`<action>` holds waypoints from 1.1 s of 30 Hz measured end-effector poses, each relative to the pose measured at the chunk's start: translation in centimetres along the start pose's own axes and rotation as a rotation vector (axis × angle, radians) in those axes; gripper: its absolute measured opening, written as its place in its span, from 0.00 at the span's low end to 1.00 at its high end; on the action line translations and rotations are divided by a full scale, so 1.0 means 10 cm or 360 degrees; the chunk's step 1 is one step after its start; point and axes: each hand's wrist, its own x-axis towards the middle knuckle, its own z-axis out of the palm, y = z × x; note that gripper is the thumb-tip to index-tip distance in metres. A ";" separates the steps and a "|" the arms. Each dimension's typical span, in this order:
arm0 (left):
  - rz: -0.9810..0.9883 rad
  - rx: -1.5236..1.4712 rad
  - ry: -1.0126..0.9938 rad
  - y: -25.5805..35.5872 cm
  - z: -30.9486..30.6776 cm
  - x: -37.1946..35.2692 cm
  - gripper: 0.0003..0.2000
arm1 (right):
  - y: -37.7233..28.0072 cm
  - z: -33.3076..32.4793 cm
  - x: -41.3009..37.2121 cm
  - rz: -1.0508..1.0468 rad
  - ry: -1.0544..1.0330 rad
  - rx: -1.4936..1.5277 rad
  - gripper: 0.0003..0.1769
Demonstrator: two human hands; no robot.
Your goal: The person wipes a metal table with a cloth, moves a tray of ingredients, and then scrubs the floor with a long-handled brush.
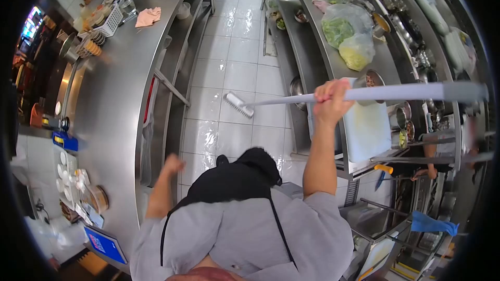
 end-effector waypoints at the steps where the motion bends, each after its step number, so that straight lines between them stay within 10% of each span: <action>1: 0.0150 -0.0140 0.0063 0.43 -0.38 0.38 0.11 | 0.04 -0.02 0.15 -0.0044 -0.0008 -0.0002 0.24; 8: 0.0592 -0.0300 0.0254 2.65 -1.88 1.52 0.13 | 1.08 -0.01 1.36 -0.0199 -0.0010 -0.0120 0.25; 16: -0.0119 -0.0467 -0.0046 0.81 -0.85 2.07 0.09 | 2.86 0.80 3.31 -0.0015 -0.0048 -0.0128 0.23; 23: -0.0220 -0.0324 0.0096 1.14 -0.88 1.92 0.05 | 3.90 1.46 4.58 0.0002 -0.0114 -0.0265 0.25; 28: -0.0244 -0.0300 -0.0283 2.48 -2.04 3.98 0.08 | 4.33 1.74 5.36 -0.0033 -0.0048 -0.0251 0.26; 33: 0.0392 -0.0265 -0.0074 4.93 -3.69 5.49 0.12 | 4.65 1.92 6.11 -0.0064 0.0040 -0.0277 0.27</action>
